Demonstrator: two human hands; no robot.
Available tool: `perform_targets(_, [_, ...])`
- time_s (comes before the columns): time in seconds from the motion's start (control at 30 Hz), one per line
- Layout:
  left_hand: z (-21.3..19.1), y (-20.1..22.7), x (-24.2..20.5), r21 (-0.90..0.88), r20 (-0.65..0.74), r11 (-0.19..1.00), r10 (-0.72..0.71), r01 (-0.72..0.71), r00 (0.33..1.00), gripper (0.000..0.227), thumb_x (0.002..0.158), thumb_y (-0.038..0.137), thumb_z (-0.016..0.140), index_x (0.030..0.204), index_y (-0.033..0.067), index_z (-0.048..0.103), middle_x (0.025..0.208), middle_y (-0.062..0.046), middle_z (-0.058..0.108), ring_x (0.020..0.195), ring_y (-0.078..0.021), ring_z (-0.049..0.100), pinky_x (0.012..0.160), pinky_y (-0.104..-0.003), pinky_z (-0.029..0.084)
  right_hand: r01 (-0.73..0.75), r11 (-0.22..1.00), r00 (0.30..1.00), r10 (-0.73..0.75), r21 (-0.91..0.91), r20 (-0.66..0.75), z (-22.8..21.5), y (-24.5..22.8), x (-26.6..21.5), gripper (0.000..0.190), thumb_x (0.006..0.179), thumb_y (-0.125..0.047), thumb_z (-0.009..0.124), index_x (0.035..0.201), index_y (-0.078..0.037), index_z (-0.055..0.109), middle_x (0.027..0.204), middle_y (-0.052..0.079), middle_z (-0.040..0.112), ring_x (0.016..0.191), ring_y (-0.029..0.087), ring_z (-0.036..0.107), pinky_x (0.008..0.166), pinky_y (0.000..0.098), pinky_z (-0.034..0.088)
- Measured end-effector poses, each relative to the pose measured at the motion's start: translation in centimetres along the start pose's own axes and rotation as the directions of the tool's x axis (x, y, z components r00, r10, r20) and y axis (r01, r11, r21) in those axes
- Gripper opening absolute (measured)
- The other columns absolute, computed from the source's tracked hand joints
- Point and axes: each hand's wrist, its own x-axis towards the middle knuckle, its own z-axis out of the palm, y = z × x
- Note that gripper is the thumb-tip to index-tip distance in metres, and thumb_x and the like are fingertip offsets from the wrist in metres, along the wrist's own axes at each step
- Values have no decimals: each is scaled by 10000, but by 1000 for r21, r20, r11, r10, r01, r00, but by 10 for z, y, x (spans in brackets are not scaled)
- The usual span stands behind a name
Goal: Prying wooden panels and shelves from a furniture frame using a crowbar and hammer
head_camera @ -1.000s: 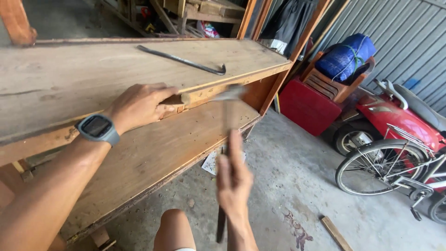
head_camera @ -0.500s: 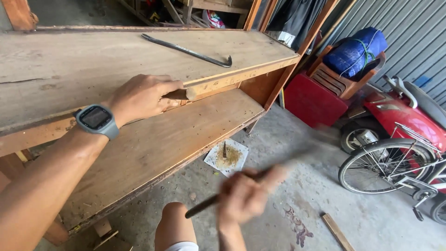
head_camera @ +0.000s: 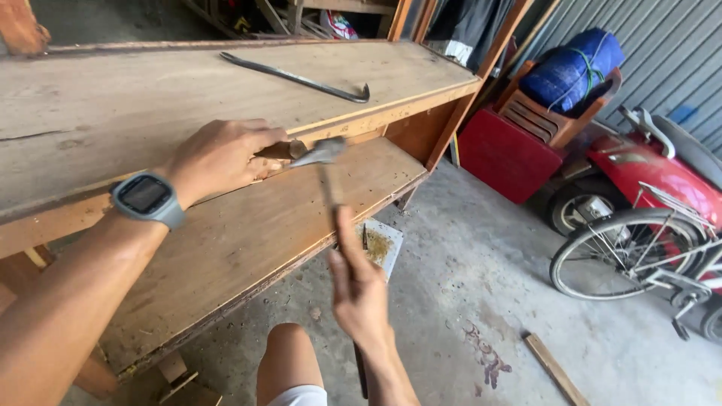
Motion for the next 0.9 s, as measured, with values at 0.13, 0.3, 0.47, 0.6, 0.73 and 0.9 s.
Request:
perform_targets(0.13, [9, -4, -10, -20, -11, 1000, 7, -7, 1000, 449, 881, 190, 750, 1318, 151, 658, 1147, -69, 718, 888, -330, 707, 720, -502, 610, 117, 982, 803, -4, 151, -596, -8, -19, -19, 638, 1013, -93, 447, 1614, -152, 239, 1203, 86, 412, 974, 132, 364, 742, 259, 315])
perform_targets(0.3, [-1, 9, -8, -63, 19, 997, -46, 47, 999, 377, 921, 316, 723, 1255, 142, 719, 1116, -96, 754, 1103, -392, 704, 954, -521, 566, 86, 996, 983, -84, 5, -164, 17, 16, 2, 564, 1020, -52, 500, 1570, -119, 391, 1445, 206, 577, 963, 441, 739, 686, 451, 649])
perform_targets(0.47, [6, 0, -15, -78, -3, 995, -65, 65, 998, 430, 934, 327, 715, 1321, 142, 695, 1143, -95, 749, 1112, -389, 699, 972, -526, 546, 270, 957, 653, -101, 106, -751, -16, -13, -19, 612, 1001, -45, 460, 1598, -139, 367, 607, 189, 584, 335, 179, 479, 284, 235, 355])
perform_targets(0.6, [6, 4, -18, -96, 12, 992, -78, 79, 997, 431, 938, 303, 716, 1329, 123, 698, 1149, -99, 757, 1143, -369, 695, 996, -505, 540, 216, 976, 726, -133, 40, -674, -23, -23, -16, 600, 1001, -59, 486, 1587, -133, 382, 859, 173, 540, 626, 209, 447, 521, 289, 346])
perform_targets(0.73, [-3, 11, -15, -33, 11, 996, -87, 87, 996, 401, 931, 261, 706, 1314, 142, 700, 1142, -97, 756, 1134, -362, 696, 1003, -503, 544, 127, 986, 867, -165, -113, -470, -25, -30, -16, 576, 1002, -91, 544, 1562, -121, 413, 1428, 136, 441, 1279, 278, 375, 1053, 410, 328])
perform_targets(0.9, [-12, 16, -17, -90, -13, 994, -57, 56, 998, 392, 926, 264, 739, 1264, 66, 723, 1065, -117, 760, 1026, -373, 731, 930, -490, 573, 417, 909, 584, -262, 6, -768, -12, -15, -17, 699, 1025, 48, 316, 1668, -112, 94, 535, 186, 465, 325, 185, 410, 312, 227, 327])
